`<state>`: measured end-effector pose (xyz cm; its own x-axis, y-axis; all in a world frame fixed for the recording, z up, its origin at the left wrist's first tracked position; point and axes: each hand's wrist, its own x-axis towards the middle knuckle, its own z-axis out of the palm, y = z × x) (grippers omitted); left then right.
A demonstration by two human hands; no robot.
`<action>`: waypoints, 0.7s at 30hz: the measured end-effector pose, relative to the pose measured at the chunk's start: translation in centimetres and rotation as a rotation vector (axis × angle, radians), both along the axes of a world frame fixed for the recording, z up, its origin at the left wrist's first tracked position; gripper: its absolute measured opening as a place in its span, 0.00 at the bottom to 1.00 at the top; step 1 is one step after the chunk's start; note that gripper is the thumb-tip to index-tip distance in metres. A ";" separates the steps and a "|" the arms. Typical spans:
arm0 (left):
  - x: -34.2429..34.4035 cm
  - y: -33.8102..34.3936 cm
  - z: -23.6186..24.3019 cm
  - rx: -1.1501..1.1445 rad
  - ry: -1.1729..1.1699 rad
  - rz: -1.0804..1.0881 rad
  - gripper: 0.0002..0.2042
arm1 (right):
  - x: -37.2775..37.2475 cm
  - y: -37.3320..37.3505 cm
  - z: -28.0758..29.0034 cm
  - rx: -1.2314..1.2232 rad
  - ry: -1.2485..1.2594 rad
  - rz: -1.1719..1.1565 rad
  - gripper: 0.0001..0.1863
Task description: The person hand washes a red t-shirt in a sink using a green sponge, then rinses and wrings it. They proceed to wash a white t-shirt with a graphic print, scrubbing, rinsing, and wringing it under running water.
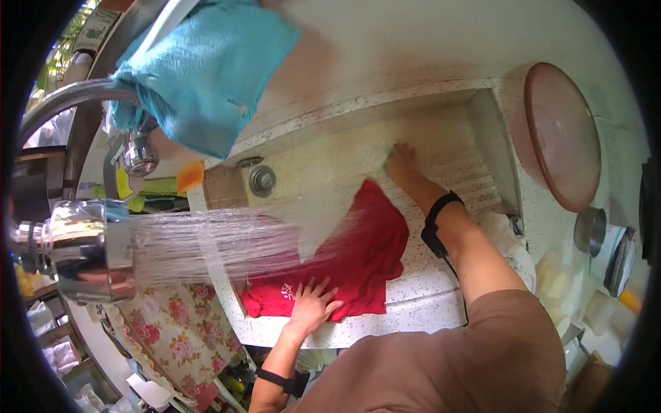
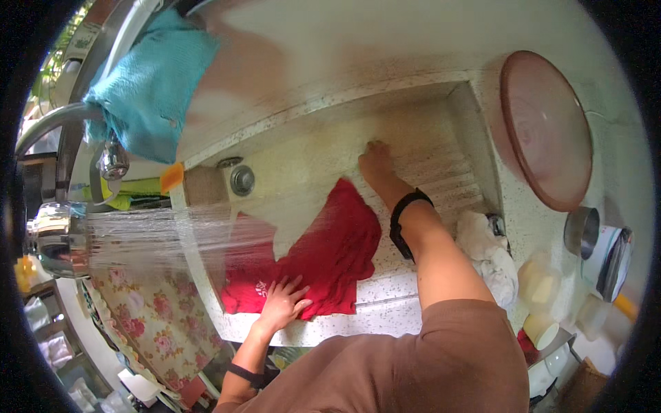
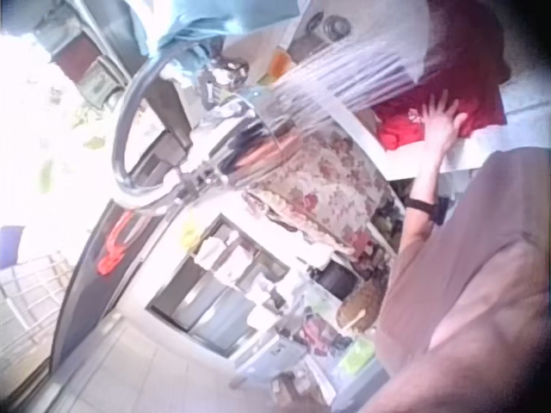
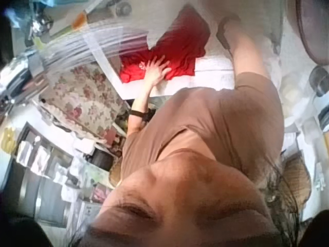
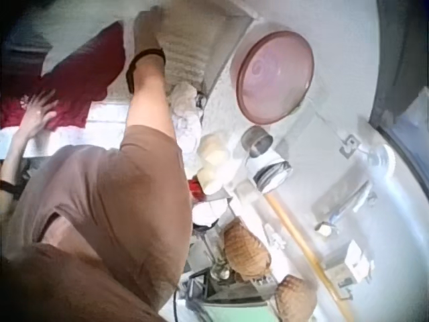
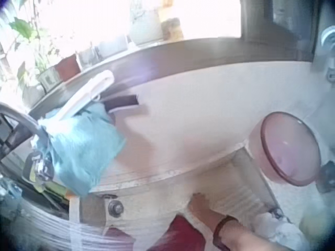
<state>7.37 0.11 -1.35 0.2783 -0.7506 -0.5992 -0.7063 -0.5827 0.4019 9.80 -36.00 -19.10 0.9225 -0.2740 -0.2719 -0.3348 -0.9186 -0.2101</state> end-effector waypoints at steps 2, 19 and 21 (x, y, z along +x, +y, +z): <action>-0.6 -3.7 0.3 0.075 -0.029 -0.030 0.27 | -0.6 -3.7 0.6 0.018 0.046 -0.142 0.17; -5.0 -6.1 -1.7 -0.420 0.367 -0.140 0.26 | -2.5 3.9 1.5 0.307 -0.275 -0.038 0.13; -4.5 -6.2 -1.6 -0.405 0.459 -0.142 0.24 | 2.1 1.5 -1.7 0.039 -0.101 -0.206 0.11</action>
<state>2.88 -6.06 -2.97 -0.0592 -0.9538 -0.2944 -0.4689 -0.2339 0.8517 11.86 -34.53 -20.76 0.8714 -0.4501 -0.1950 -0.4895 -0.8237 -0.2862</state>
